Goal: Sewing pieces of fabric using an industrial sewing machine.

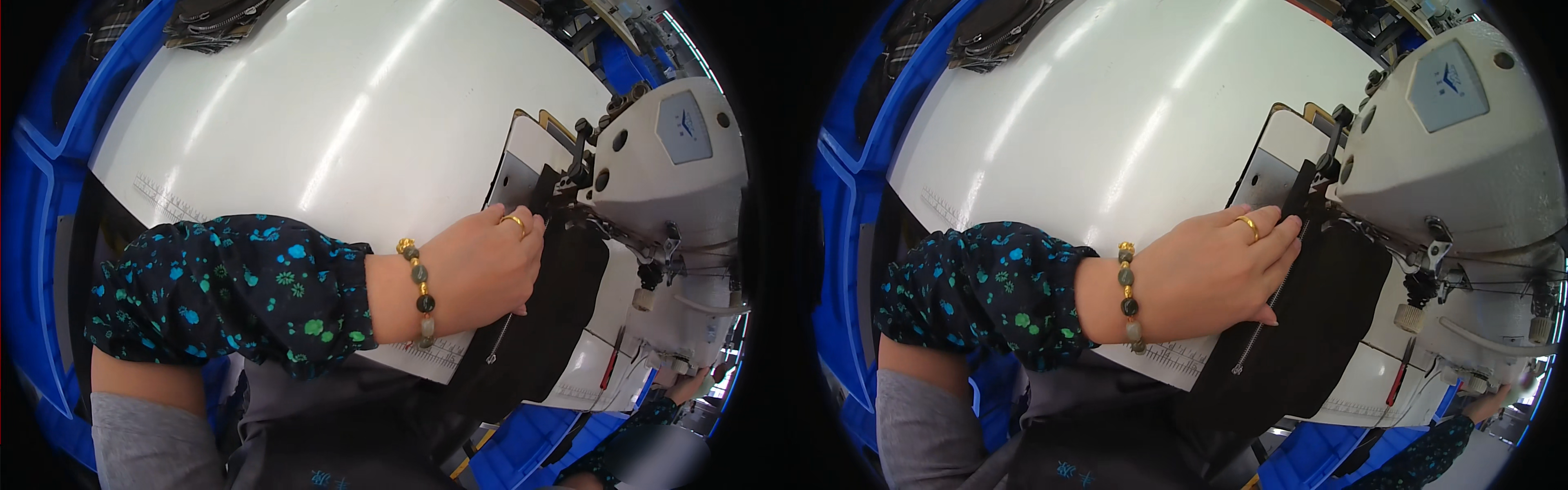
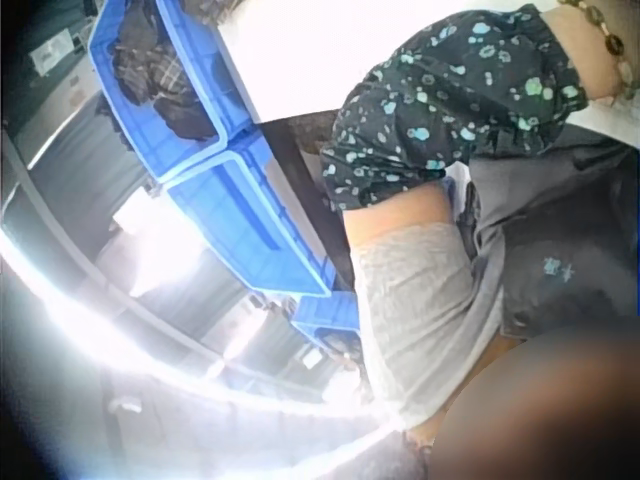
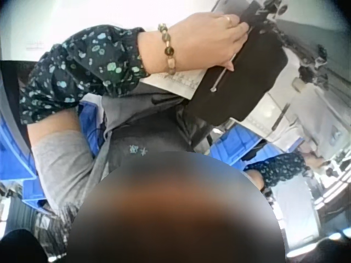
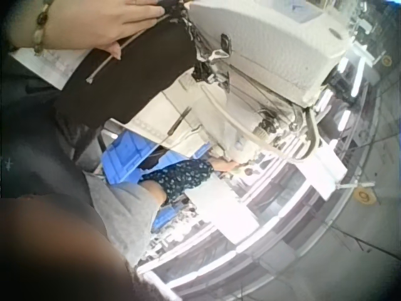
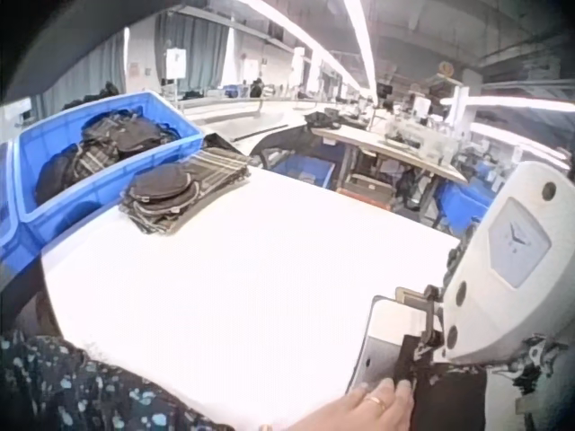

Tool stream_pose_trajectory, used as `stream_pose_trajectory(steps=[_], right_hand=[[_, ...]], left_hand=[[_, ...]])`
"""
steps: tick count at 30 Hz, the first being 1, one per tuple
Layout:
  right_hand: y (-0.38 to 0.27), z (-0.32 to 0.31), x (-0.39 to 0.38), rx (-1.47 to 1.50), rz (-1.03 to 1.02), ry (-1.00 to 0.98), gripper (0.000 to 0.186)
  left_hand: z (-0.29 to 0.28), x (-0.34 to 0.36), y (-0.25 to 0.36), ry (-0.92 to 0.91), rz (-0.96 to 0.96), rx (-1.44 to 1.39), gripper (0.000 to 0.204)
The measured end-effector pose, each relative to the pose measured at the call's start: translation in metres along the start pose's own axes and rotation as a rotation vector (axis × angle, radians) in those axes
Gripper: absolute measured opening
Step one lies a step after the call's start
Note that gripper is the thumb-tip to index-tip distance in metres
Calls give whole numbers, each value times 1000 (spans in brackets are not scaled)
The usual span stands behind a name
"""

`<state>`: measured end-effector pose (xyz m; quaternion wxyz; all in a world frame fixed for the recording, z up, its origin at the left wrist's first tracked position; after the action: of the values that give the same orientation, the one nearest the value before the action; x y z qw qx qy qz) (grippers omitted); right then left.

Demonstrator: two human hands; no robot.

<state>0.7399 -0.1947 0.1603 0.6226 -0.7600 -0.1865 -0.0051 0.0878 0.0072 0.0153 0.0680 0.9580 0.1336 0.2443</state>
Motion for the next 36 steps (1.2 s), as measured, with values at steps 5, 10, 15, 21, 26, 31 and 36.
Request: stream_pose_trajectory(steps=[5,10,15,21,26,31,36], right_hand=[[3,1,-6,9,13,5,52],[-1,0,-4,-87,-143,42,47],[5,-4,2,-13,-129,46,52],[6,1,1,67,-107,14,60],[4,13,-20,54,-127,19,58],[3,24,-39,57,-117,21,57],[0,30,-49,-57,-210,49,57]], left_hand=[[7,1,-1,-32,-21,-79,73],[4,3,1,-7,12,-20,68],[4,4,0,-8,-3,-29,67],[4,5,0,-19,-2,-17,68],[3,7,1,-18,-1,52,69],[5,8,0,-29,-10,12,70],[8,10,-4,-36,-31,-90,72]])
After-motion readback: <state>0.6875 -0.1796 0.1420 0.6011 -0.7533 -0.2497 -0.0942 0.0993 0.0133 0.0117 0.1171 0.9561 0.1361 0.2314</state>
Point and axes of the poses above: each hand's wrist, its own x-axis towards the middle knuckle, its own z-axis out of the palm, y = z × x, the point moved 9 cm from there along x, towards the middle knuckle, and after that the axes turned 14 degrees about z, right-handed, at the moved point
